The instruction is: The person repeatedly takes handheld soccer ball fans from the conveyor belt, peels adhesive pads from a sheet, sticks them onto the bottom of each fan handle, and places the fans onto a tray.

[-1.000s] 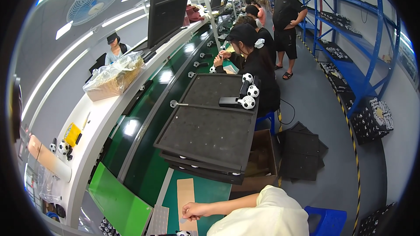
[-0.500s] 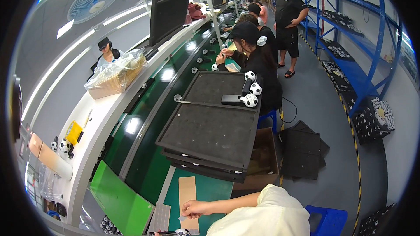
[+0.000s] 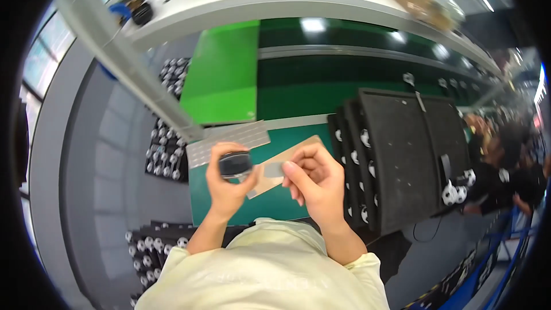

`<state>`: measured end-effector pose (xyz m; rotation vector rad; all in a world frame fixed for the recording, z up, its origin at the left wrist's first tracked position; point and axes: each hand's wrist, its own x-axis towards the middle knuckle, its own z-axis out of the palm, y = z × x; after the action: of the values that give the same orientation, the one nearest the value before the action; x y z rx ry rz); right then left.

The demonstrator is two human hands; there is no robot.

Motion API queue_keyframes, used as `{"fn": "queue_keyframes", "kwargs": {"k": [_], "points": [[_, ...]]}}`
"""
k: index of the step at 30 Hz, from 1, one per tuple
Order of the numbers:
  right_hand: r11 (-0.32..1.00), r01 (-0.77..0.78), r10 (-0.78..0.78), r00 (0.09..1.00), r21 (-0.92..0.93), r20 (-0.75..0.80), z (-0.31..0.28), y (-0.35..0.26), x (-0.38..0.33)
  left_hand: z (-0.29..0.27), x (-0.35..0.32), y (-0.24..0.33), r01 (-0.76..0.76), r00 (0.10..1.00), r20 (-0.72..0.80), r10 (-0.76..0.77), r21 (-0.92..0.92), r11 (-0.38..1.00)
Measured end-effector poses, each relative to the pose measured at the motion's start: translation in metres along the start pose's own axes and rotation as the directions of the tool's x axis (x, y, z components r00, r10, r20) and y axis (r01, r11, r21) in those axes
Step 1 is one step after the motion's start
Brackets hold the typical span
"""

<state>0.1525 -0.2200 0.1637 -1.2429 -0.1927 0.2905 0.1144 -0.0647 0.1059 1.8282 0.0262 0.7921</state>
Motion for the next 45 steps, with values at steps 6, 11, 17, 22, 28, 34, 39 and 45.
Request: {"fn": "queue_keyframes", "kwargs": {"k": [6, 11, 17, 22, 28, 34, 39, 45], "points": [[0.995, -0.063, 0.072, 0.989, -0.075, 0.132, 0.027, 0.001, -0.002, -0.006, -0.004, 0.001, -0.085, 0.995, -0.055, 0.086, 0.034, 0.996], [0.989, -0.09, 0.111, 0.975, -0.115, 0.191, 0.029, -0.005, -0.001, -0.007, -0.002, -0.003, -0.238, 0.969, -0.038, 0.244, 0.121, 0.964], [0.991, -0.101, 0.117, 0.97, -0.083, 0.213, 0.03, 0.002, 0.004, -0.007, 0.0, -0.008, -0.29, 0.955, -0.024, 0.296, 0.136, 0.947], [0.992, -0.084, 0.102, 0.97, -0.09, 0.219, 0.03, 0.004, 0.006, -0.008, -0.001, -0.009, -0.293, 0.955, -0.006, 0.297, 0.156, 0.943], [0.993, -0.071, 0.091, 0.968, -0.094, 0.233, 0.029, 0.006, 0.006, -0.01, 0.0, -0.009, -0.291, 0.956, 0.006, 0.295, 0.169, 0.942], [0.993, -0.08, 0.098, 0.968, -0.088, 0.231, 0.029, 0.006, 0.006, -0.01, -0.001, -0.01, -0.286, 0.958, 0.016, 0.287, 0.149, 0.947], [0.993, -0.076, 0.094, 0.973, -0.092, 0.211, 0.031, 0.007, 0.004, -0.011, -0.002, -0.01, -0.302, 0.953, 0.019, 0.303, 0.158, 0.94], [0.989, -0.068, 0.089, 0.982, -0.131, 0.164, 0.035, 0.008, -0.003, -0.012, -0.002, -0.01, -0.329, 0.943, 0.026, 0.331, 0.19, 0.925]]}}
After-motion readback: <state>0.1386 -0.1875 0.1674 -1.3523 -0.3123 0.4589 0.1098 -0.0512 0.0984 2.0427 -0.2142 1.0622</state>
